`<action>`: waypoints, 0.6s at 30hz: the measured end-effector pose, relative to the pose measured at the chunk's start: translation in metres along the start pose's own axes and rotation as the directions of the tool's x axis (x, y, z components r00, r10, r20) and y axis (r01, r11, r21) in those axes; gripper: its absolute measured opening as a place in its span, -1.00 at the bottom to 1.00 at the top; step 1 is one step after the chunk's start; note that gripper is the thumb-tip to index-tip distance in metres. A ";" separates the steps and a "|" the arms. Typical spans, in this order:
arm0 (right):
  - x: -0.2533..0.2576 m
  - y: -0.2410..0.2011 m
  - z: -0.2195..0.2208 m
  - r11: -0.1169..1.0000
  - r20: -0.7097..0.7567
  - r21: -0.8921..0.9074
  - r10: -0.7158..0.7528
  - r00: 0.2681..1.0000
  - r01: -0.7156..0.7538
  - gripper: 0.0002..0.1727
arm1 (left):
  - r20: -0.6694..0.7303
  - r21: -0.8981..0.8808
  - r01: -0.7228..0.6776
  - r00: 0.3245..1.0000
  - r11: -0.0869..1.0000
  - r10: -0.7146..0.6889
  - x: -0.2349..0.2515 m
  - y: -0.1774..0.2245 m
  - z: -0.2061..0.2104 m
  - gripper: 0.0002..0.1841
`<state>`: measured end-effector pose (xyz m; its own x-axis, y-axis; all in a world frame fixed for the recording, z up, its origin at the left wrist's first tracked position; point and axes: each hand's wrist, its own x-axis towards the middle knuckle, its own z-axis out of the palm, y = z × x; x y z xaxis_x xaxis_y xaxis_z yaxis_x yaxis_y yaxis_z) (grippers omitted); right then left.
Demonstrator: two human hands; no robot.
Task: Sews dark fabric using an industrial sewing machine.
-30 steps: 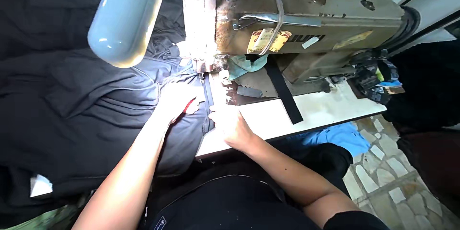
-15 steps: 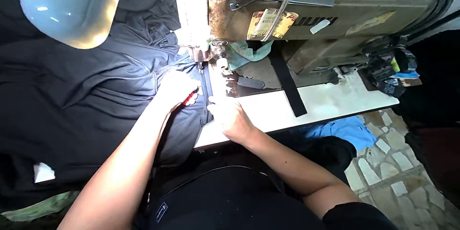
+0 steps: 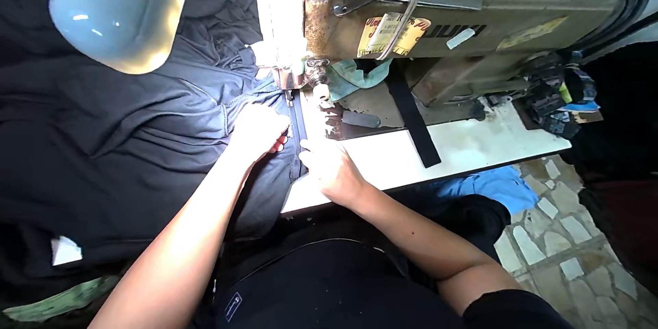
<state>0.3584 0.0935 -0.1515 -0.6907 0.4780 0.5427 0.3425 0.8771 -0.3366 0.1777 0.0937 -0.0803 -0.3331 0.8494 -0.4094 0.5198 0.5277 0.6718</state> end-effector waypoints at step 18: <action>0.020 -0.007 -0.026 0.991 0.292 -0.021 -0.124 0.948 0.136 -0.86 | 0.137 0.611 -0.714 0.519 0.341 0.844 0.000 -0.066 0.016 -0.43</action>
<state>0.3584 0.0985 -0.1184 -0.8833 0.3310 0.3321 0.2586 0.9347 -0.2436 0.1560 0.0589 -0.1337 0.3731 0.8877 0.2697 0.8959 -0.4203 0.1440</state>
